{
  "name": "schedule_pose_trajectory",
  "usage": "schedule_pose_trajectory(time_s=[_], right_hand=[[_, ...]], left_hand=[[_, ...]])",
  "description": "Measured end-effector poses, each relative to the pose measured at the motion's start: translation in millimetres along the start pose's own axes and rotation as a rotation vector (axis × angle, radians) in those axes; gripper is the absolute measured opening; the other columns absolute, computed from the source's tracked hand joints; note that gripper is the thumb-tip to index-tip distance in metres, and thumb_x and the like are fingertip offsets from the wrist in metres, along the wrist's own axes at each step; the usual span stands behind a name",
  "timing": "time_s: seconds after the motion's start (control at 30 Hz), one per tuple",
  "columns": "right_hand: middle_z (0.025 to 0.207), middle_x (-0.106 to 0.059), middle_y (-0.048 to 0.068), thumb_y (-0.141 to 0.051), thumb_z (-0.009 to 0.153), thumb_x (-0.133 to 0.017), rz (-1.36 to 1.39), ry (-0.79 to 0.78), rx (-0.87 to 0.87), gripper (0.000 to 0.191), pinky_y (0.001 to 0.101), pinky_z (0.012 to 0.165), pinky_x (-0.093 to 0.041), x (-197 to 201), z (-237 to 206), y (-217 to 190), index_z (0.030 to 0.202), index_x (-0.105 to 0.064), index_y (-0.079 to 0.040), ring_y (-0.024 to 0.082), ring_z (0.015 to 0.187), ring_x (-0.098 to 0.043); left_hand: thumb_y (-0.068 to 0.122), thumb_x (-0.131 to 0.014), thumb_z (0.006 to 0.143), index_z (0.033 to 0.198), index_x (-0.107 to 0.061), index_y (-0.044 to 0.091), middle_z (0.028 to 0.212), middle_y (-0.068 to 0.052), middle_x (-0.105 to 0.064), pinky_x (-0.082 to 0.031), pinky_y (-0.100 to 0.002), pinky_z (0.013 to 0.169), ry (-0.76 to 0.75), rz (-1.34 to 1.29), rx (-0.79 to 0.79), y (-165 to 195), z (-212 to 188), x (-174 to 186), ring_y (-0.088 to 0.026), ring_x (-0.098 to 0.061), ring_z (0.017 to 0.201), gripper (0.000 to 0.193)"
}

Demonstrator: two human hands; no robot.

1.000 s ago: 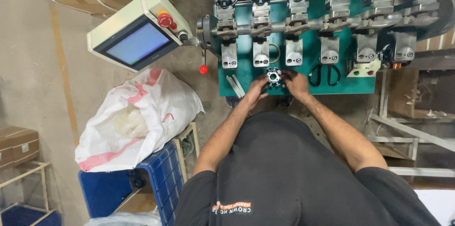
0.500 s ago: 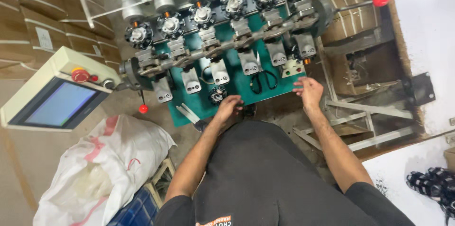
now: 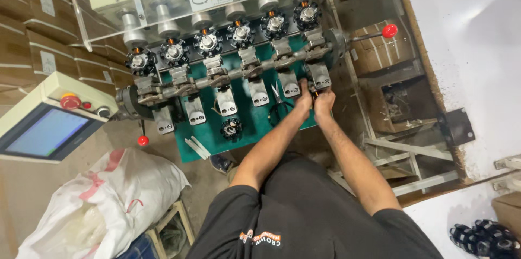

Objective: The person handles small motor armature coils at a multi-spindle winding machine, fitting a coil into the machine and operating it, then trimming wire ends with scissors. They carry finished coils to a crate and wrap each in plastic sheet, stacking the wrapped coils inside the crate.

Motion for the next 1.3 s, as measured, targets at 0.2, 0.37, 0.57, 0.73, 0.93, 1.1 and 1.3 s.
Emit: schedule_pose_trajectory(time_s=[0.2,0.37,0.57,0.73,0.93,1.1,1.3], right_hand=[[0.045,-0.035,-0.007,-0.046,0.103,-0.046,0.307,-0.430,-1.669,0.045,0.0245,0.030,-0.016,-14,-137,100,0.067,-0.044,-0.019,0.008,0.029,-0.022],[0.046,-0.040,-0.006,-0.053,0.102,-0.045,0.044,-0.801,-1.592,0.048,0.0221,0.034,-0.020,-30,-175,127,0.076,-0.063,-0.017,0.006,0.033,-0.030],[0.082,-0.075,0.008,-0.036,0.096,-0.065,-0.499,-0.991,-0.253,0.035,0.0312,0.065,-0.053,-103,-139,72,0.101,-0.076,-0.003,0.017,0.074,-0.070],[0.088,-0.076,0.011,-0.024,0.096,-0.067,-0.469,-1.277,-0.127,0.025,0.0336,0.070,-0.055,-140,-169,20,0.108,-0.075,-0.005,0.017,0.075,-0.069],[0.098,-0.074,0.015,-0.021,0.100,-0.064,-0.393,-1.421,0.084,0.023,0.0355,0.072,-0.055,-250,-193,-25,0.110,-0.073,-0.004,0.026,0.083,-0.073],[0.087,-0.073,0.011,-0.018,0.091,-0.069,-0.321,-1.482,0.604,0.017,0.0353,0.067,-0.053,-248,-201,-115,0.101,-0.076,-0.006,0.027,0.079,-0.069],[0.059,-0.058,0.006,-0.023,0.097,-0.068,-0.342,-1.273,-0.262,0.024,0.0273,0.050,-0.041,-222,-200,-59,0.114,-0.070,-0.006,0.008,0.054,-0.051]], left_hand=[[0.043,-0.068,0.085,0.143,-0.057,0.017,0.146,-0.021,-0.049,-0.049,-0.046,0.100,-0.215,0.700,-0.491,-17,-60,57,-0.039,-0.056,0.125,0.065],[0.030,-0.072,0.090,0.140,-0.062,0.017,0.148,-0.019,-0.060,-0.053,-0.045,0.098,-0.274,0.733,-0.810,-24,-119,113,-0.038,-0.062,0.124,0.052],[0.033,-0.072,0.102,0.125,-0.073,0.008,0.100,-0.013,-0.080,-0.060,-0.039,0.076,0.178,0.256,-0.337,-62,-113,235,-0.028,-0.075,0.089,0.034],[0.037,-0.061,0.100,0.121,-0.065,0.007,0.100,-0.009,-0.077,-0.060,-0.030,0.053,0.012,-0.584,-0.021,-63,-135,290,-0.020,-0.077,0.082,0.036],[0.037,-0.061,0.102,0.122,-0.063,0.006,0.097,-0.010,-0.074,-0.057,-0.028,0.047,-0.266,-0.560,0.041,-46,-178,298,-0.022,-0.077,0.078,0.037],[0.038,-0.061,0.102,0.123,-0.065,0.010,0.096,-0.006,-0.074,-0.058,-0.028,0.048,0.074,-0.551,0.047,-63,-184,342,-0.020,-0.074,0.076,0.035],[0.039,-0.057,0.103,0.123,-0.063,0.011,0.106,-0.009,-0.077,-0.057,-0.027,0.054,0.178,-0.910,-0.103,-42,-196,394,-0.023,-0.079,0.086,0.035]])
Point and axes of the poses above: each hand's wrist, its own z-axis towards the middle knuckle, its own x-axis out of the back of the hand, y = z × x, the point moved 9 cm from there along z, towards the middle knuckle
